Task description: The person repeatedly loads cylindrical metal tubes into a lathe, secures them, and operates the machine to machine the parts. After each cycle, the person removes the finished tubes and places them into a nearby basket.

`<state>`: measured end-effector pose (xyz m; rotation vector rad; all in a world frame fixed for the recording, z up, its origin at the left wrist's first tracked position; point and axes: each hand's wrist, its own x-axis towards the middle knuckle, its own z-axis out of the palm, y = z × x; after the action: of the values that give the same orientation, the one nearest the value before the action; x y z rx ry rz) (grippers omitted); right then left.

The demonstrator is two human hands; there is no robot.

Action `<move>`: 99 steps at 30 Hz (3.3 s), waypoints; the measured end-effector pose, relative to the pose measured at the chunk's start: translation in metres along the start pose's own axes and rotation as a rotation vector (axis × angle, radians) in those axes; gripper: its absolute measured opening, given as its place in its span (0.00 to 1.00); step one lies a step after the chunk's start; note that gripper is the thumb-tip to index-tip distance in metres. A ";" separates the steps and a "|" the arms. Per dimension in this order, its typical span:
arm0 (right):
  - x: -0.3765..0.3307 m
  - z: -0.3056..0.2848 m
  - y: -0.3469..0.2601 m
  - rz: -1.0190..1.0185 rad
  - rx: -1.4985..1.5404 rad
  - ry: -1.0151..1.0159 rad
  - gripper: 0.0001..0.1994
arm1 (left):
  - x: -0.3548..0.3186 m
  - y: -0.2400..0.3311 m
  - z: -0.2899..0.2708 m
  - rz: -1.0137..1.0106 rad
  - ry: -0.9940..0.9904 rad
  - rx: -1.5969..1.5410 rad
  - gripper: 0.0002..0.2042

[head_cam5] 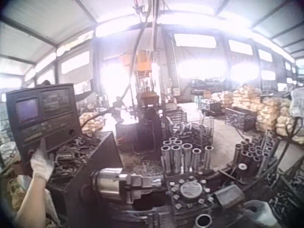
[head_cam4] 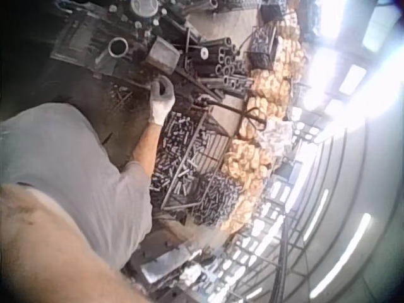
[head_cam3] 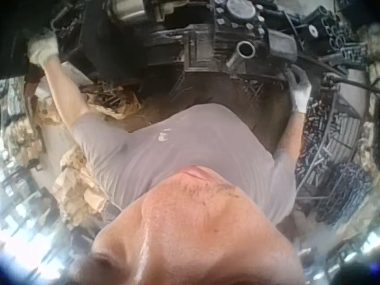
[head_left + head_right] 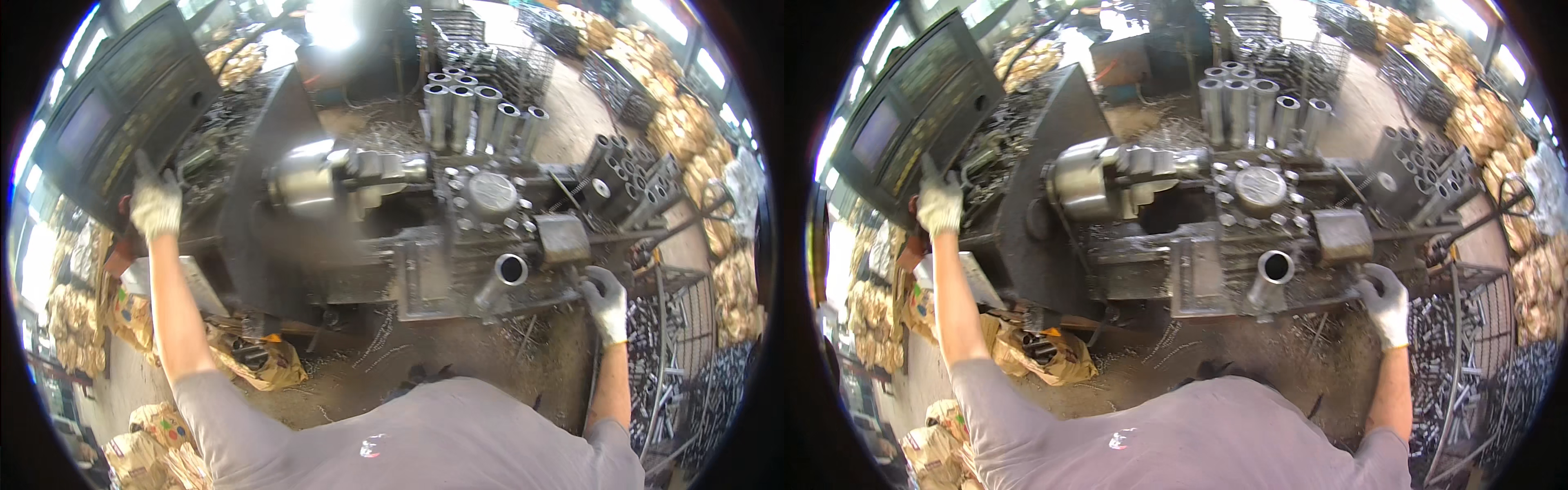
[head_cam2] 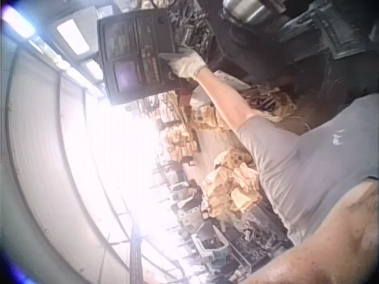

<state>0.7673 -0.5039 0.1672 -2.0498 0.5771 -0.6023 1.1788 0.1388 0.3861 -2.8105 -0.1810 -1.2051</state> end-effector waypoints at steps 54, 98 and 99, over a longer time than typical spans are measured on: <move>-1.036 0.140 -0.306 -3.154 0.485 -2.341 0.21 | -1.158 0.301 -0.576 -2.056 1.303 2.174 0.20; -1.289 -0.162 -0.250 -3.693 -0.509 -2.174 0.32 | -1.065 -0.034 -0.934 -1.863 -0.041 1.311 0.59; -1.271 -0.163 -0.249 -3.750 -0.040 -2.041 0.31 | -1.064 -0.038 -0.934 -1.874 -0.077 1.309 0.60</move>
<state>-0.2727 0.2830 0.2115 -0.4381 2.3991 -0.3503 -0.2232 -0.0168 0.2574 -0.9161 -2.5566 -0.3732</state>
